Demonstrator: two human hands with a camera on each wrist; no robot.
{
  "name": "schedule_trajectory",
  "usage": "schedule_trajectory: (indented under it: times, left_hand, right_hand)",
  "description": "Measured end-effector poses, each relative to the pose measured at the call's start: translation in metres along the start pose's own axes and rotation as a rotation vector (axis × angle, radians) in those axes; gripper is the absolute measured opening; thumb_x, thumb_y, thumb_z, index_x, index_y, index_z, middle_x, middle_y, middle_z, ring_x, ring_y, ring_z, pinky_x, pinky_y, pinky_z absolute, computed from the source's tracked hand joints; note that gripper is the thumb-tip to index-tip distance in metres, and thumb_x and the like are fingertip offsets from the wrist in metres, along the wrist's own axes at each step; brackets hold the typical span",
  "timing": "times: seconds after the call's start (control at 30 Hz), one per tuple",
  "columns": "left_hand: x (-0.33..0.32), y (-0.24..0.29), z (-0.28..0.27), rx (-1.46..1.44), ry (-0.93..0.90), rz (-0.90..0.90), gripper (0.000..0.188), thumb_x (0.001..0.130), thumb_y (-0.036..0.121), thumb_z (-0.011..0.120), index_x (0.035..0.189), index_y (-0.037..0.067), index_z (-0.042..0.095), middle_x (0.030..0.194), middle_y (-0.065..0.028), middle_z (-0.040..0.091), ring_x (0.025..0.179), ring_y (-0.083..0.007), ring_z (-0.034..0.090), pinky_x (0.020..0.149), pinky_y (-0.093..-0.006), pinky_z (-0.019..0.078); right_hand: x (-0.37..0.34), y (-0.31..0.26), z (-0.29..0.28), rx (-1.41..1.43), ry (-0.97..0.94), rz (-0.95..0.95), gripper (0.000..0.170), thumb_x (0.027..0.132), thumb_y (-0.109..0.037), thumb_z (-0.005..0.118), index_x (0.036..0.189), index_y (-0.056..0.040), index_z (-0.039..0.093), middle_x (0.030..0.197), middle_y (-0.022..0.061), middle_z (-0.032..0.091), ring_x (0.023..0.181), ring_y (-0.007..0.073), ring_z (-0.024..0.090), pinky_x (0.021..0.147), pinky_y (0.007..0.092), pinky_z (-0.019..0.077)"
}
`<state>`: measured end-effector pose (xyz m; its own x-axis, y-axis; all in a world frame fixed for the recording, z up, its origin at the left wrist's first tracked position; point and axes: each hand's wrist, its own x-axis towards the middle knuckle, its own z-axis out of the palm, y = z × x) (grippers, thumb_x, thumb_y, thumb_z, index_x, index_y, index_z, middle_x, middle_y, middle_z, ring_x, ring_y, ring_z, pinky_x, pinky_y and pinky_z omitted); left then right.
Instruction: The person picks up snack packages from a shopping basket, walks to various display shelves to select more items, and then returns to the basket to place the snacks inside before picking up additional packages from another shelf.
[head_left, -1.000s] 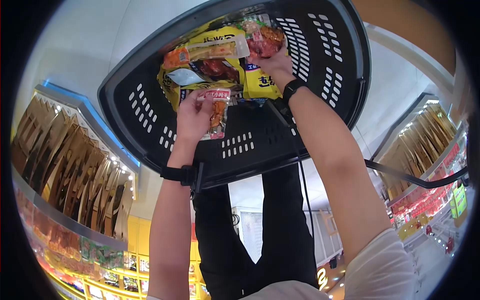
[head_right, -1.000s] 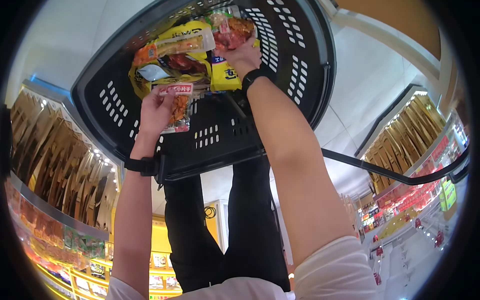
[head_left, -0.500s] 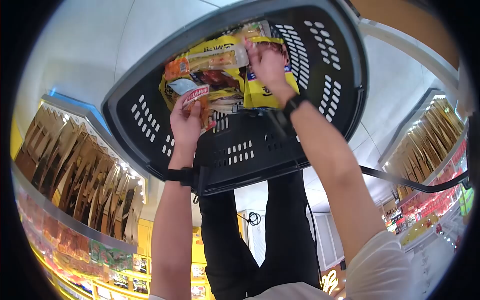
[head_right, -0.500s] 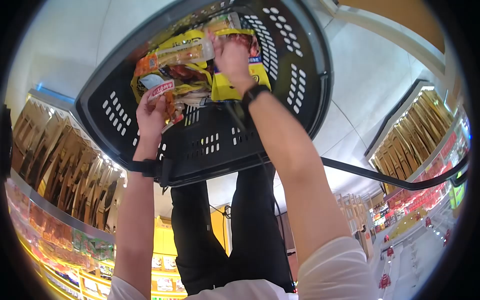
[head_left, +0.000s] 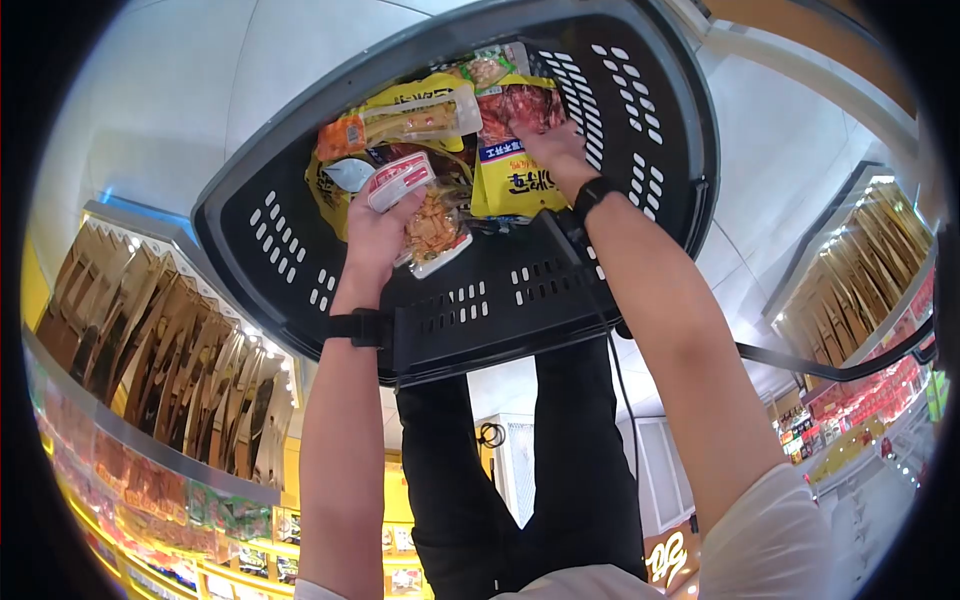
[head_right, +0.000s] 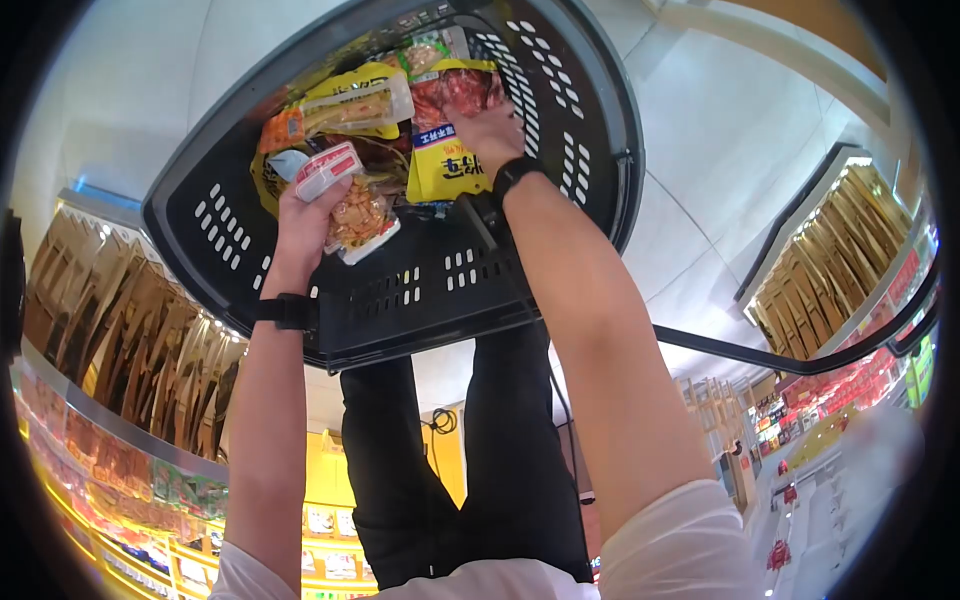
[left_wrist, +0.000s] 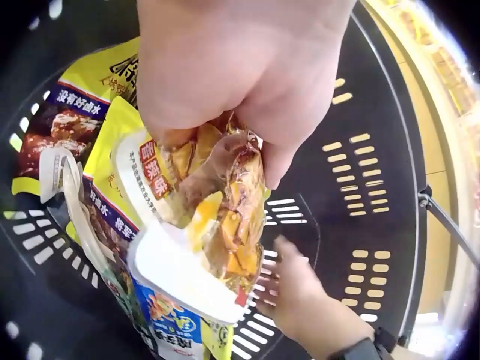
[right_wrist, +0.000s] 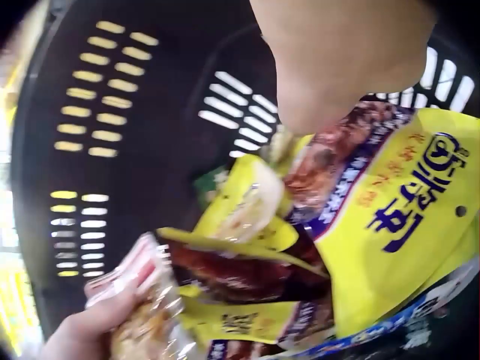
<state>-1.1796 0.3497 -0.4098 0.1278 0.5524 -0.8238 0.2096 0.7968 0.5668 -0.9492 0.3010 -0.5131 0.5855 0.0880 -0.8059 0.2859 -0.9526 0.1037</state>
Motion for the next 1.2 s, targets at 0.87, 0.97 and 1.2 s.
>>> schedule_trajectory:
  times: [0.87, 0.97, 1.2]
  left_hand:
    - [-0.121, 0.161, -0.065, 1.331, -0.198, 0.354, 0.037, 0.07, -0.009, 0.054, 0.104, 0.003, 0.057, 0.11, -0.0158, 0.062, 0.098, -0.0328, 0.061, 0.075, -0.0342, 0.0496]
    - [-0.08, 0.108, -0.08, 1.226, -0.5, 0.166, 0.037, 0.073, -0.002, 0.055, 0.109, 0.004, 0.054, 0.101, -0.0192, 0.063, 0.089, -0.0355, 0.061, 0.073, -0.0396, 0.049]
    - [-0.031, -0.024, -0.124, 1.564, -0.702, -0.112, 0.037, 0.073, 0.001, 0.055, 0.11, 0.006, 0.055, 0.094, -0.0206, 0.063, 0.088, -0.0361, 0.061, 0.074, -0.0398, 0.0487]
  right_hand:
    - [-0.255, -0.039, 0.025, 0.029, -0.295, -1.617, 0.025, 0.071, -0.013, 0.061, 0.095, -0.0066, 0.056, 0.074, 0.0092, 0.058, 0.072, 0.0264, 0.06, 0.066, 0.0377, 0.0459]
    - [-0.212, -0.035, 0.039, -0.165, -0.806, -1.5, 0.033, 0.069, -0.016, 0.067, 0.099, -0.0032, 0.061, 0.088, 0.0147, 0.064, 0.083, 0.0281, 0.063, 0.074, 0.0392, 0.0473]
    - [-0.029, 0.0, 0.044, -0.306, -0.028, -0.553, 0.042, 0.073, -0.018, 0.067, 0.111, -0.0075, 0.055, 0.113, 0.0143, 0.057, 0.104, 0.0295, 0.058, 0.085, 0.0398, 0.0489]
